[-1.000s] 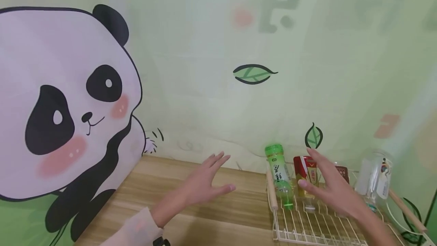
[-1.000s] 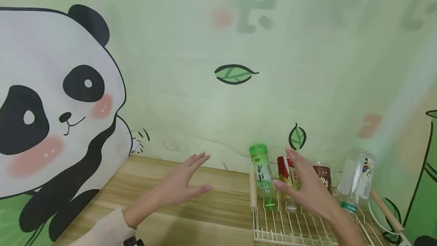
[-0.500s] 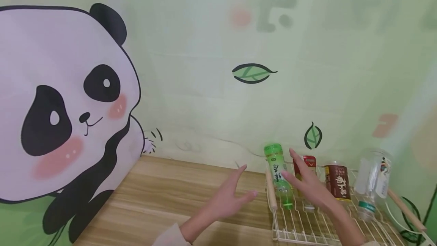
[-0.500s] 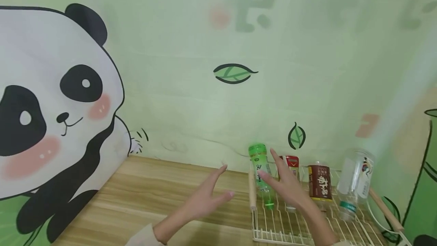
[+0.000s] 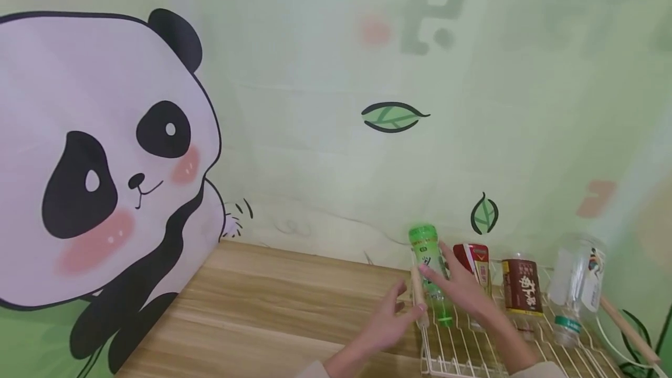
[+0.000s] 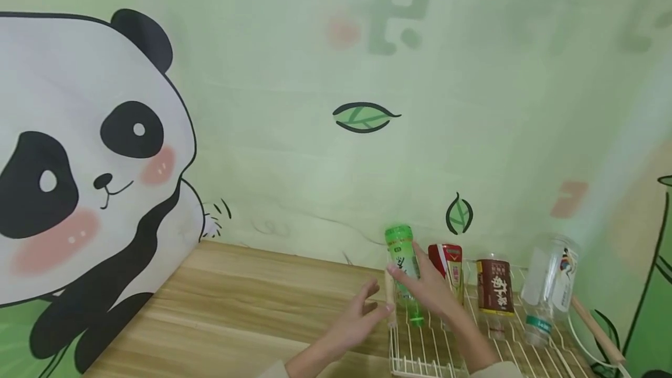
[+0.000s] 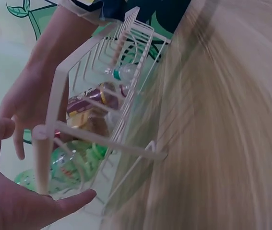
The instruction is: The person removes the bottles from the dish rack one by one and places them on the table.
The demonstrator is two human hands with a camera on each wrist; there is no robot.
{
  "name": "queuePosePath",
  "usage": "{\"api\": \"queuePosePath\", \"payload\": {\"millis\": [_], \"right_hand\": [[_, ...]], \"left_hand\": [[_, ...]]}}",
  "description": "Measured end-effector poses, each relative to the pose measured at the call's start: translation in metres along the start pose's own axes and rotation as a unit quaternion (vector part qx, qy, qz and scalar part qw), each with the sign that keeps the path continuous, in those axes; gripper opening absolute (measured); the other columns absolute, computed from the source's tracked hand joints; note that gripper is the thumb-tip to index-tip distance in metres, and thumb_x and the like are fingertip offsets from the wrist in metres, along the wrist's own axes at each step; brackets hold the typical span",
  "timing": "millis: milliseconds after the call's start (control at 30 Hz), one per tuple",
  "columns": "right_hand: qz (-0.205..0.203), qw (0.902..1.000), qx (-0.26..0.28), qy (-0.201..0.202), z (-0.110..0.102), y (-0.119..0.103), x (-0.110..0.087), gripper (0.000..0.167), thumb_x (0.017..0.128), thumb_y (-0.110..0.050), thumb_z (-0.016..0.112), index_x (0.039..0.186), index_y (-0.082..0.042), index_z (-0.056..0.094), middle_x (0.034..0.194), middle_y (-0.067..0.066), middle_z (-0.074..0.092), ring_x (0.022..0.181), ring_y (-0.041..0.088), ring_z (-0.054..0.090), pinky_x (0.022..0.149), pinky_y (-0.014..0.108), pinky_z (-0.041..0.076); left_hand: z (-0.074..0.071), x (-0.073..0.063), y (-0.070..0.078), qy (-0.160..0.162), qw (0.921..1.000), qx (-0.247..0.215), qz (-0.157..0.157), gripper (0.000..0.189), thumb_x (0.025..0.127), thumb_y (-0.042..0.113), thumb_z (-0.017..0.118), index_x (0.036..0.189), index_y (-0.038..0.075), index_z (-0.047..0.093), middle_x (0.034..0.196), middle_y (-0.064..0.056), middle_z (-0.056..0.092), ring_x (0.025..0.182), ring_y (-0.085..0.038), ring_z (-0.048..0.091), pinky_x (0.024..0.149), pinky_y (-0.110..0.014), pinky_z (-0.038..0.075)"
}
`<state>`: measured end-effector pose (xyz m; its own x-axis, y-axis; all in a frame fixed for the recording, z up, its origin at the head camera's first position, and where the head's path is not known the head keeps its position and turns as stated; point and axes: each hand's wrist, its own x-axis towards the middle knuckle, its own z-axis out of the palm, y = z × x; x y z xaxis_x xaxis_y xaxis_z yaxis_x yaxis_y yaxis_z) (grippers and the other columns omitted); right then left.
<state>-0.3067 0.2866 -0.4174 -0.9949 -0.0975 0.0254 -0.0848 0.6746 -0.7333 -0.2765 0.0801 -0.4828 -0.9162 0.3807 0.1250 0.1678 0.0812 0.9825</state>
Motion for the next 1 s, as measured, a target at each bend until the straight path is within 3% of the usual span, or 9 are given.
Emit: {"api": "queuePosePath", "payload": {"millis": [100, 200, 300, 500, 700, 1000], "right_hand": [[0.009, 0.9999, -0.002, 0.005, 0.006, 0.005, 0.001, 0.104, 0.101, -0.066, 0.058, 0.171, -0.011, 0.004, 0.163, 0.033, 0.035, 0.14, 0.057, 0.046, 0.106, 0.076, 0.042], [0.009, 0.9999, -0.001, 0.011, 0.01, 0.008, 0.003, 0.104, 0.101, -0.065, 0.06, 0.17, -0.009, 0.006, 0.147, 0.03, 0.054, 0.124, 0.046, 0.061, 0.097, 0.065, 0.053], [0.006, 0.9998, 0.001, 0.018, 0.013, 0.01, 0.004, 0.102, 0.101, -0.061, 0.062, 0.169, -0.007, 0.009, 0.131, 0.022, 0.063, 0.113, 0.035, 0.064, 0.091, 0.055, 0.056], [-0.012, 0.9993, -0.018, 0.031, 0.011, 0.014, 0.004, 0.099, 0.102, -0.054, 0.066, 0.167, 0.0, 0.014, 0.135, 0.024, 0.061, 0.109, 0.032, 0.065, 0.09, 0.052, 0.056], [-0.025, 0.9989, -0.023, 0.033, 0.011, 0.018, 0.006, 0.092, 0.099, -0.028, 0.075, 0.165, 0.004, 0.018, 0.145, 0.03, 0.055, 0.113, 0.036, 0.065, 0.091, 0.055, 0.058], [-0.001, 0.9969, -0.073, 0.028, 0.016, 0.023, 0.009, 0.088, 0.096, -0.023, 0.078, 0.159, 0.009, 0.026, 0.121, 0.026, 0.067, 0.097, 0.03, 0.067, 0.075, 0.045, 0.059]], "left_hand": [[0.007, 0.001, -0.003, -0.002, 0.9995, -0.029, -0.008, 0.08, 0.103, 0.037, 0.068, 0.166, 0.009, 0.029, 0.164, -0.023, 0.038, 0.139, -0.051, 0.048, 0.103, -0.068, 0.051], [0.011, 0.002, -0.003, -0.003, 0.9987, -0.048, -0.017, 0.079, 0.103, 0.032, 0.067, 0.166, 0.007, 0.027, 0.162, -0.024, 0.04, 0.138, -0.048, 0.051, 0.104, -0.065, 0.053], [0.014, 0.004, -0.004, -0.006, 0.9977, -0.064, -0.022, 0.076, 0.103, 0.028, 0.067, 0.166, 0.01, 0.03, 0.16, -0.023, 0.042, 0.135, -0.042, 0.056, 0.101, -0.06, 0.056], [0.018, 0.007, -0.006, -0.01, 0.9943, -0.105, -0.015, 0.072, 0.102, 0.02, 0.069, 0.165, 0.017, 0.034, 0.161, -0.023, 0.039, 0.126, -0.03, 0.062, 0.093, -0.048, 0.061], [0.019, 0.012, -0.007, -0.021, 0.99, -0.139, -0.005, 0.076, 0.099, 0.013, 0.071, 0.165, 0.012, 0.033, 0.16, -0.023, 0.039, 0.12, -0.026, 0.064, 0.09, -0.038, 0.061], [0.016, 0.014, -0.011, -0.03, 0.991, -0.13, -0.004, 0.077, 0.097, 0.014, 0.072, 0.164, 0.01, 0.034, 0.159, -0.025, 0.04, 0.133, -0.038, 0.057, 0.096, -0.041, 0.061]]}}
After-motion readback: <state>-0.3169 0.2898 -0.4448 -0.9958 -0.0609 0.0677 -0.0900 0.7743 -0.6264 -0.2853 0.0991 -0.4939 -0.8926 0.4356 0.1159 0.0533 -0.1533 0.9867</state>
